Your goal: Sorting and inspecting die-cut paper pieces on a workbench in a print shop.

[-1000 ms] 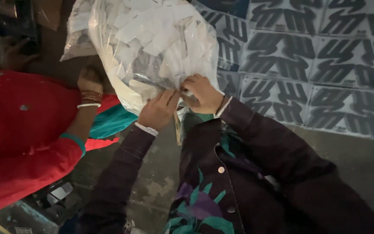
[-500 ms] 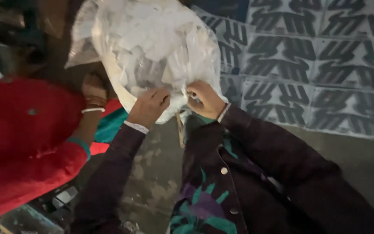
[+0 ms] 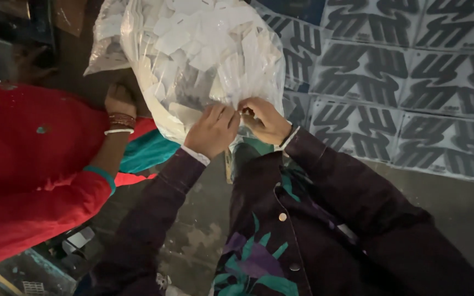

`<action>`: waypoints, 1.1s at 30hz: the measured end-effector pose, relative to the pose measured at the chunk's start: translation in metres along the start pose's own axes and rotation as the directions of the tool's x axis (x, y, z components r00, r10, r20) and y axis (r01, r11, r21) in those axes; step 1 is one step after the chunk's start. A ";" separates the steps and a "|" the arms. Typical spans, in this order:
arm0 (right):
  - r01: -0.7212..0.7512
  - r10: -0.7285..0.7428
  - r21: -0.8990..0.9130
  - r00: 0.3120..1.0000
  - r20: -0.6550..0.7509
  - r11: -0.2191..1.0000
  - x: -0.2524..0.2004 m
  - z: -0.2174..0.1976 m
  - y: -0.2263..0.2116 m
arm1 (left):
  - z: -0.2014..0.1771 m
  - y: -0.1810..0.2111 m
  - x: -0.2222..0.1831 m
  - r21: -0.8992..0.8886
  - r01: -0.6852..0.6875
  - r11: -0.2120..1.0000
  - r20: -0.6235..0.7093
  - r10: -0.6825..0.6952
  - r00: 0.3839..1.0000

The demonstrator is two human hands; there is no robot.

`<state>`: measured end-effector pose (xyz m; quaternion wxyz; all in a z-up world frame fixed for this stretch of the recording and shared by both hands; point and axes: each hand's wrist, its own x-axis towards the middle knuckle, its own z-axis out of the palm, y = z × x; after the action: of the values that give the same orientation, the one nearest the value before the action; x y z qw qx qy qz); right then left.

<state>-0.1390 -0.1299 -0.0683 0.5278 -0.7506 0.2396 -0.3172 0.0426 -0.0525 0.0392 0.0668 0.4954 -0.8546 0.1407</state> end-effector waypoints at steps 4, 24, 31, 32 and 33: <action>0.049 -0.049 -0.004 0.998 -0.029 0.999 0.003 0.002 0.009 | 0.019 -0.008 0.000 0.008 -0.083 0.997 0.033 0.082 0.996; -0.041 0.043 0.051 0.999 -0.030 0.998 0.007 -0.003 -0.005 | 0.023 -0.022 -0.011 -0.580 0.297 0.758 0.150 -0.259 0.954; -0.039 0.039 0.012 0.999 -0.037 0.999 0.007 0.000 -0.005 | 0.016 -0.023 -0.002 -0.483 0.215 0.849 0.171 -0.149 0.974; -0.036 0.036 0.019 0.999 -0.038 0.999 0.007 0.000 -0.005 | 0.018 -0.023 -0.002 -0.473 0.217 0.854 0.191 -0.141 0.971; -0.033 0.033 0.025 0.999 -0.039 0.999 0.007 -0.001 -0.006 | 0.020 -0.022 -0.002 -0.462 0.218 0.860 0.212 -0.132 0.968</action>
<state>-0.1354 -0.1333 -0.0608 0.5374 -0.7336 0.2583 -0.3261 0.0633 -0.0677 0.0237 0.1262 0.5493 -0.8163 -0.1263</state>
